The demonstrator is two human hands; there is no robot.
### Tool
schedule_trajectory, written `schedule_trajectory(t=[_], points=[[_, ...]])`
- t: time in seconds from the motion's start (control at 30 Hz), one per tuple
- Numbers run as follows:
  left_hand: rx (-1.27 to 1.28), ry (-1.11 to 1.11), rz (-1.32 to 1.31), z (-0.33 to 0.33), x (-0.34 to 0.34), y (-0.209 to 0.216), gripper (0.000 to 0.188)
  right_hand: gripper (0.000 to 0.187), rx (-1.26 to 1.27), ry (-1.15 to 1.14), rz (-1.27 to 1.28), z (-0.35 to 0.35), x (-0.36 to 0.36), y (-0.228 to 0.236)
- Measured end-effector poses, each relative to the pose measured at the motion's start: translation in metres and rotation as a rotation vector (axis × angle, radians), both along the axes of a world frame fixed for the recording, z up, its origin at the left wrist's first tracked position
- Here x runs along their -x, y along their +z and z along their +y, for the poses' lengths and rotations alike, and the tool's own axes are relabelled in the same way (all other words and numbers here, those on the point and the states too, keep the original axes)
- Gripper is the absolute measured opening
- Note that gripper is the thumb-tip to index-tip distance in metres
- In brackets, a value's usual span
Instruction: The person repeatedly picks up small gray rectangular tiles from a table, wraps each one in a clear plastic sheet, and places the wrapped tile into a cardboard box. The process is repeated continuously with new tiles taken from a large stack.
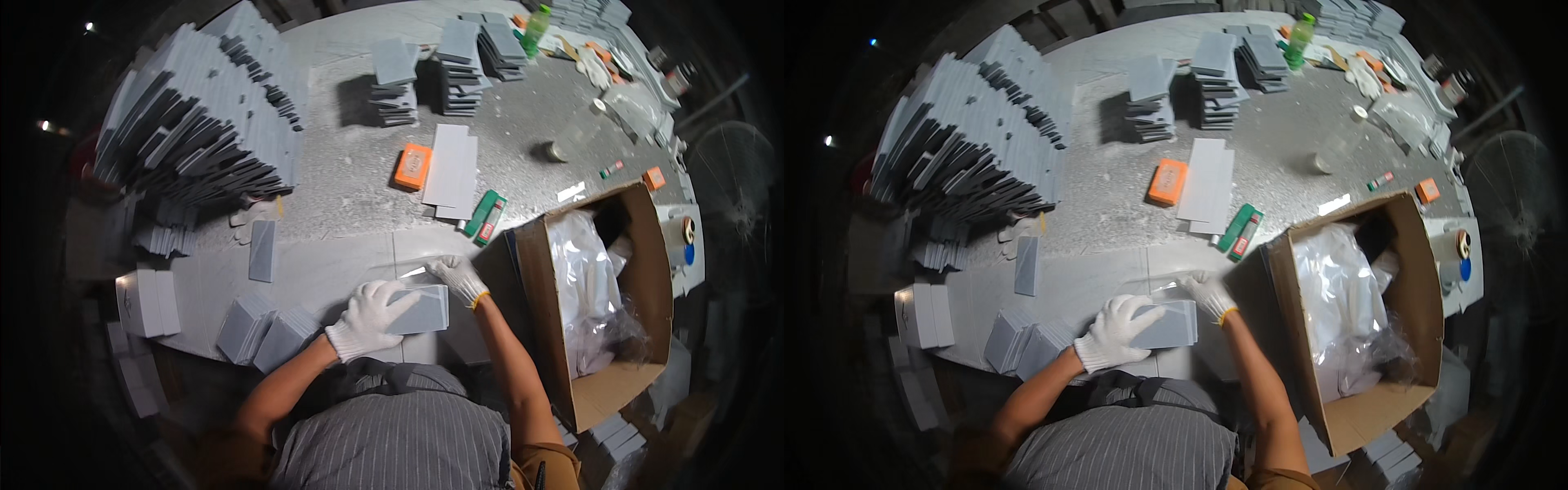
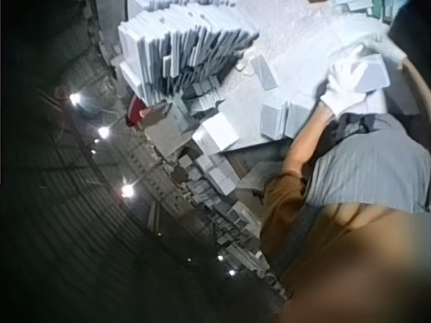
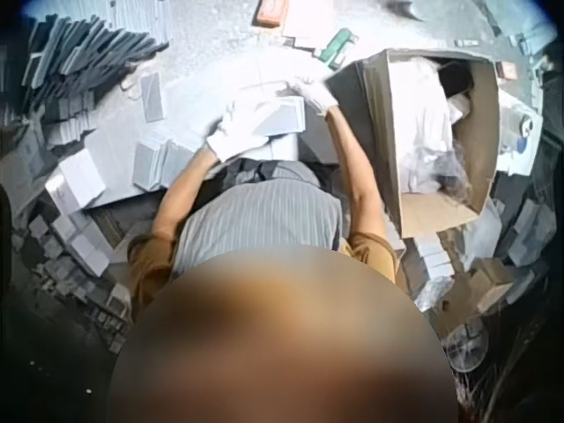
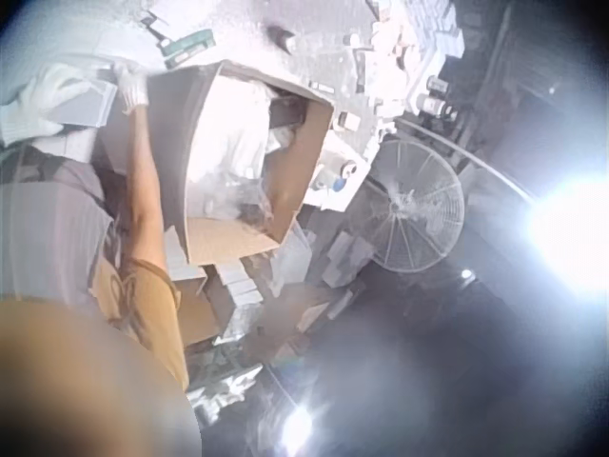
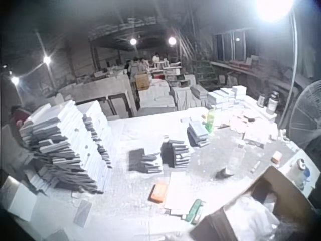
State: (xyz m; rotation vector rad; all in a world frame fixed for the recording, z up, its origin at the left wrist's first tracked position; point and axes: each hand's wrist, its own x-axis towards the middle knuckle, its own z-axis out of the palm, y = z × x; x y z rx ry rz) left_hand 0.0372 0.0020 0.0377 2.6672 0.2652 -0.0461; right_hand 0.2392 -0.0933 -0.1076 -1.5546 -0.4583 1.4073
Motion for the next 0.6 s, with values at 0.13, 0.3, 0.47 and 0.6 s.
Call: schedule_trajectory(t=[0.13, 0.3, 0.47, 0.6], points=[[-0.056, -0.014, 0.024, -0.001, -0.005, -0.008, 0.072, 0.024, -0.017, -0.073, -0.026, -0.003, 0.005, -0.021], [-0.110, -0.021, -0.028, -0.002, 0.002, -0.026, 0.072, 0.021, -0.031, -0.082, 0.012, -0.001, 0.004, -0.018], [-0.120, -0.033, 0.033, 0.001, 0.009, -0.011, 0.090, 0.022, -0.015, -0.055, 0.013, 0.000, 0.002, -0.001], [0.175, 0.605, -0.307, -0.010, 0.035, -0.036, 0.099, 0.025, -0.138, -0.094, 0.098, 0.004, -0.001, -0.013]])
